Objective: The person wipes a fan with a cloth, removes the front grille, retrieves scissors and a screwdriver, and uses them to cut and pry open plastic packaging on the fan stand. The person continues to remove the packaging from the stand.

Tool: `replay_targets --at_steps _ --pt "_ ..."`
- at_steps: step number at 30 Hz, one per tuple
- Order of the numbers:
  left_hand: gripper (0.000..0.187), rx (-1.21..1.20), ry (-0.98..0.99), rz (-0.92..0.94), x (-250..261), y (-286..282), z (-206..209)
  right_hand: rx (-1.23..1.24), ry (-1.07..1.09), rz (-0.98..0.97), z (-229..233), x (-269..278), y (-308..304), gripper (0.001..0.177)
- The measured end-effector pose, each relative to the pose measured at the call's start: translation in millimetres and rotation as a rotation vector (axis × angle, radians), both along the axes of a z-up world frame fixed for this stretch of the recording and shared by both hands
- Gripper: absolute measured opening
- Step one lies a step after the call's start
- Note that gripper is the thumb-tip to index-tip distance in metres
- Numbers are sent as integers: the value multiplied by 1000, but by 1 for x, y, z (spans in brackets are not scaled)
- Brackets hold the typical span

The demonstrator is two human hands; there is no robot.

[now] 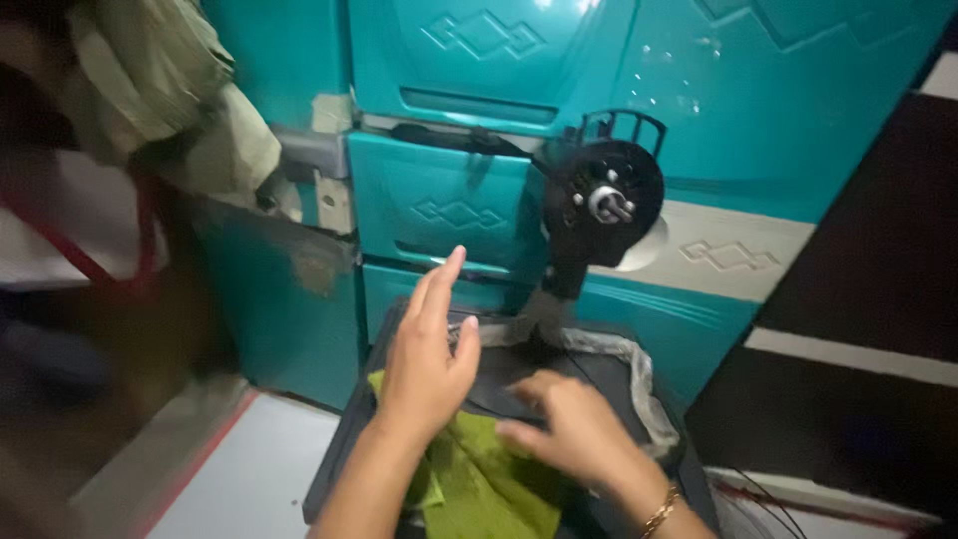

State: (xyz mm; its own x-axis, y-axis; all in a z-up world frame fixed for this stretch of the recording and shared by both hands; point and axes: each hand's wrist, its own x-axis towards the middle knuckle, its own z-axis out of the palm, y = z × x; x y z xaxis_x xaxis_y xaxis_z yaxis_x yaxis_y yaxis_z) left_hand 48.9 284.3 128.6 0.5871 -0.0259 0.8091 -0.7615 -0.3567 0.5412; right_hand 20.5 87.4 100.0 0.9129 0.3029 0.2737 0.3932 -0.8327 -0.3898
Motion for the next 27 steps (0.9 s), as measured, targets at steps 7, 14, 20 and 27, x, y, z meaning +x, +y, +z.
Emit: replay_targets --at_steps 7,14,20,27 --pt "61 26 162 -65 15 -10 -6 -185 204 234 -73 44 3 37" --pt "98 446 306 -129 11 -7 -15 1230 395 205 -88 96 -10 19" --pt "58 438 397 103 15 -6 -16 753 168 110 -25 70 -56 23" --pt "45 411 422 111 17 1 -7 -174 279 -399 -11 30 -104 29"
